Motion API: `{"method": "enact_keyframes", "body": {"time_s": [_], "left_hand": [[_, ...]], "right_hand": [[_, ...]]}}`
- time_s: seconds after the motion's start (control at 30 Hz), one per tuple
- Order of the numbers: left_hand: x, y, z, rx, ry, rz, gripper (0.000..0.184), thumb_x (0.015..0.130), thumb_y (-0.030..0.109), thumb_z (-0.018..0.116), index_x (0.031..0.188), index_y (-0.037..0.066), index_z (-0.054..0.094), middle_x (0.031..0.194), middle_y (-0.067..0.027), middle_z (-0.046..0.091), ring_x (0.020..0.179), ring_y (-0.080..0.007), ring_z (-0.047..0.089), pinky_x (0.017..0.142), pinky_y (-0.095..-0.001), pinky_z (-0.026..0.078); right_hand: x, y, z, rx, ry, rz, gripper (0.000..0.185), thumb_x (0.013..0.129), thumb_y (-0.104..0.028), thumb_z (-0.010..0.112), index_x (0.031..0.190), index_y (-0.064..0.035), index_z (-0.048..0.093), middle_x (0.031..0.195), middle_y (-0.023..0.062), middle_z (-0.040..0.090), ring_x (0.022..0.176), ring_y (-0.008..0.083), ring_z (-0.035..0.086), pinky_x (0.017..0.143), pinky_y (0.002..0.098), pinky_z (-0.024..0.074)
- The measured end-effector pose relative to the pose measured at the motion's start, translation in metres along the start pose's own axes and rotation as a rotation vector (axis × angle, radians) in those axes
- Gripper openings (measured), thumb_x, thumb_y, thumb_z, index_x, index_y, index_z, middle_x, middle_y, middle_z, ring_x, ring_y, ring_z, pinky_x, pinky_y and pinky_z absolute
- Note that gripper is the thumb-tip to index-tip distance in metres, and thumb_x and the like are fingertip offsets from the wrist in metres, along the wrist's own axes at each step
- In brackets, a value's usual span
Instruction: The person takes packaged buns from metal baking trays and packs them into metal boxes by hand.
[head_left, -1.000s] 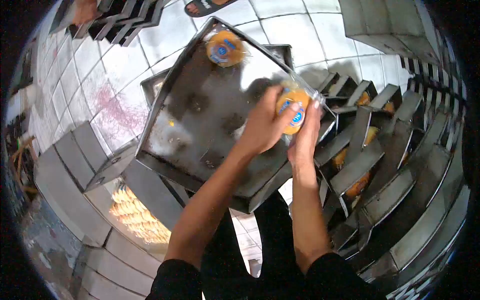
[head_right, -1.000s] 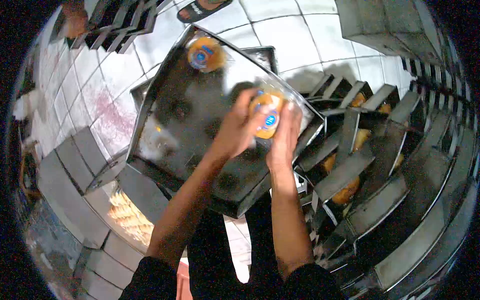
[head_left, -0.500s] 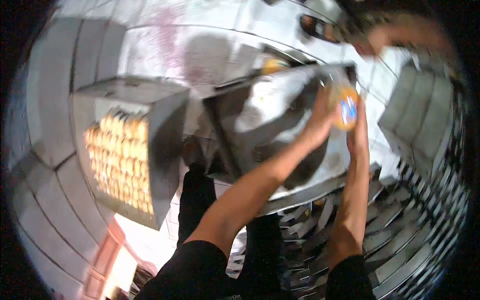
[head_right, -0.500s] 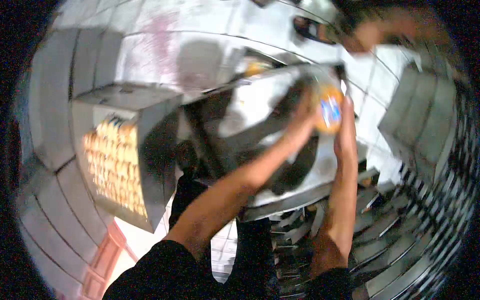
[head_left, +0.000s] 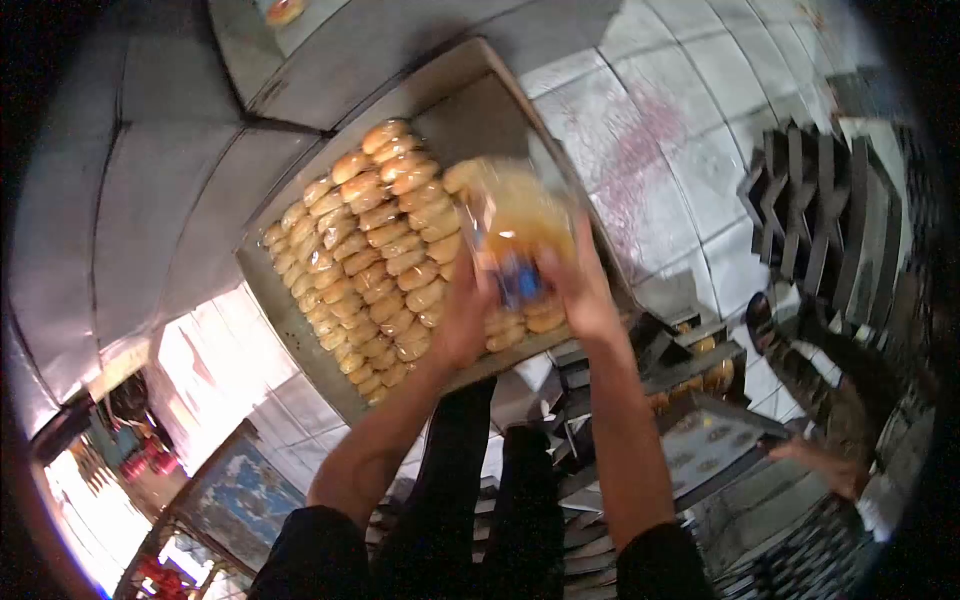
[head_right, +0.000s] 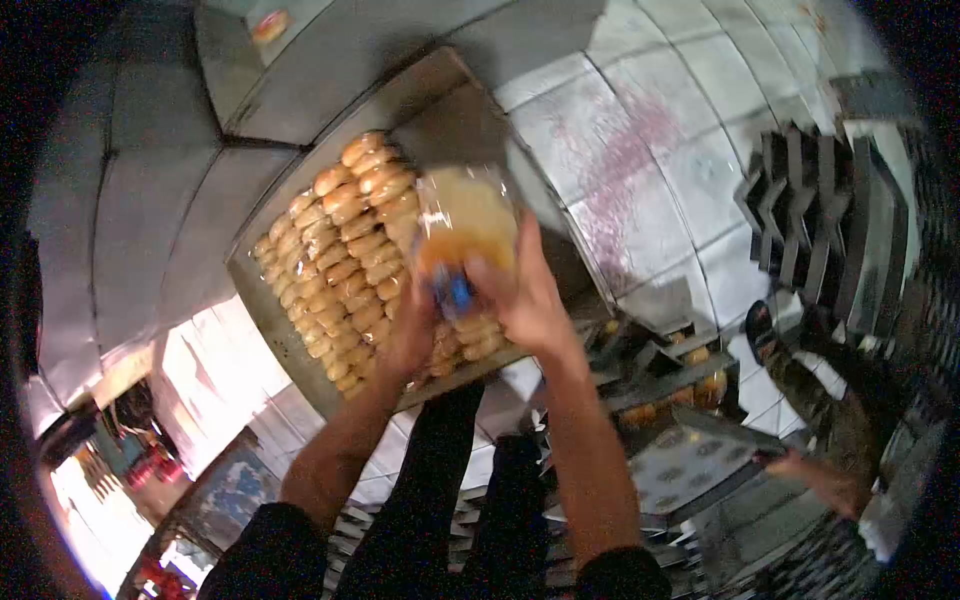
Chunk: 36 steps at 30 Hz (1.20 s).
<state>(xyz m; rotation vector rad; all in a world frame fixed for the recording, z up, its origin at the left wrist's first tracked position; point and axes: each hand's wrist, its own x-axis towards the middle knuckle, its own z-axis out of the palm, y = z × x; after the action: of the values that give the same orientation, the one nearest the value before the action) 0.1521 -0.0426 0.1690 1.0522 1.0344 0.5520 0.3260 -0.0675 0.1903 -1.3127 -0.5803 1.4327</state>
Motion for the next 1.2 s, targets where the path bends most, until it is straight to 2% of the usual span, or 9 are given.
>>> {"method": "enact_keyframes", "body": {"time_s": [0.2,0.3,0.43,0.53,0.7,0.93,1.07,1.1,1.2], "left_hand": [[0.168,-0.008,-0.095,-0.474,0.249,-0.014,0.071,0.104,0.063,0.042,0.148,0.007,0.045,0.142,-0.0077,0.055,0.125,-0.0229,0.054,0.107,-0.0377,0.042],[0.178,-0.023,-0.127,-0.22,0.15,-0.32,0.066,0.102,0.059,0.051,0.143,0.006,0.05,0.138,-0.0085,0.059,0.121,-0.0238,0.057,0.103,-0.0377,0.044],[0.151,-0.027,-0.125,0.806,0.498,0.389,0.066,0.093,0.042,0.069,0.144,0.006,0.049,0.141,-0.011,0.058,0.121,-0.0314,0.058,0.103,-0.0446,0.045],[0.179,-0.044,-0.135,1.27,0.397,0.476,0.08,0.09,0.051,0.068,0.154,0.013,0.039,0.159,-0.0113,0.039,0.146,-0.0327,0.035,0.118,-0.0569,0.027],[0.221,-0.072,-0.15,1.455,0.385,0.328,0.091,0.089,0.063,0.061,0.159,0.012,0.031,0.166,-0.0115,0.027,0.158,-0.0307,0.011,0.124,-0.0626,0.008],[0.118,-0.037,-0.096,0.999,0.326,0.444,0.084,0.089,0.034,0.073,0.158,0.007,0.033,0.164,-0.0195,0.027,0.155,-0.0386,0.019,0.123,-0.0566,0.019],[-0.03,0.022,-0.017,-0.261,-0.051,0.101,0.082,0.095,0.041,0.065,0.156,-0.002,0.028,0.161,-0.0232,0.03,0.149,-0.0376,0.032,0.123,-0.0521,0.026],[-0.064,0.034,0.006,-0.405,-0.138,-0.012,0.08,0.096,0.039,0.064,0.154,-0.002,0.03,0.159,-0.023,0.032,0.147,-0.0368,0.034,0.122,-0.0514,0.027],[-0.125,0.042,0.069,-0.539,-0.293,-0.32,0.071,0.097,0.036,0.062,0.151,-0.002,0.034,0.154,-0.0222,0.037,0.143,-0.0345,0.038,0.119,-0.0491,0.03]], "right_hand": [[0.243,0.036,0.056,-0.605,-0.06,0.283,0.086,0.087,-0.069,0.064,0.139,-0.0012,0.057,0.134,0.0133,0.062,0.126,0.025,0.055,0.108,0.0425,0.0411],[0.317,0.052,0.053,-0.87,-0.28,0.487,0.092,0.086,-0.08,0.052,0.146,-0.0095,0.054,0.135,0.0148,0.061,0.117,0.0298,0.061,0.097,0.0501,0.0508],[0.37,0.08,0.06,-1.053,-0.272,0.7,0.071,0.094,-0.073,0.045,0.147,-0.0253,0.052,0.13,0.0102,0.062,0.088,0.0205,0.064,0.071,0.0361,0.0592],[0.349,0.07,0.073,-1.032,-0.232,0.496,0.068,0.095,-0.071,0.048,0.144,-0.0241,0.054,0.127,0.0067,0.061,0.085,0.017,0.063,0.066,0.0314,0.056],[0.329,0.089,0.039,-0.68,-0.034,0.331,0.106,0.09,-0.085,0.039,0.154,-0.0004,0.041,0.15,0.0166,0.051,0.131,0.0314,0.051,0.113,0.045,0.0374],[0.28,0.114,0.072,-0.413,0.015,-0.079,0.086,0.104,-0.066,0.031,0.151,0.0056,0.041,0.149,0.0256,0.051,0.14,0.0399,0.046,0.117,0.043,0.0347],[0.177,0.102,0.022,-0.245,0.284,-0.251,0.067,0.107,-0.048,0.044,0.147,0.0063,0.044,0.142,0.0263,0.055,0.136,0.036,0.051,0.114,0.0419,0.038],[0.121,0.1,0.009,-0.23,0.322,-0.261,0.062,0.109,-0.049,0.044,0.145,0.0016,0.046,0.129,0.0087,0.058,0.118,0.019,0.054,0.107,0.0369,0.0407],[-0.039,0.103,-0.019,-0.233,0.421,-0.119,0.055,0.107,-0.041,0.052,0.141,0.0024,0.048,0.13,0.0185,0.06,0.124,0.0239,0.058,0.105,0.0368,0.0464]]}}
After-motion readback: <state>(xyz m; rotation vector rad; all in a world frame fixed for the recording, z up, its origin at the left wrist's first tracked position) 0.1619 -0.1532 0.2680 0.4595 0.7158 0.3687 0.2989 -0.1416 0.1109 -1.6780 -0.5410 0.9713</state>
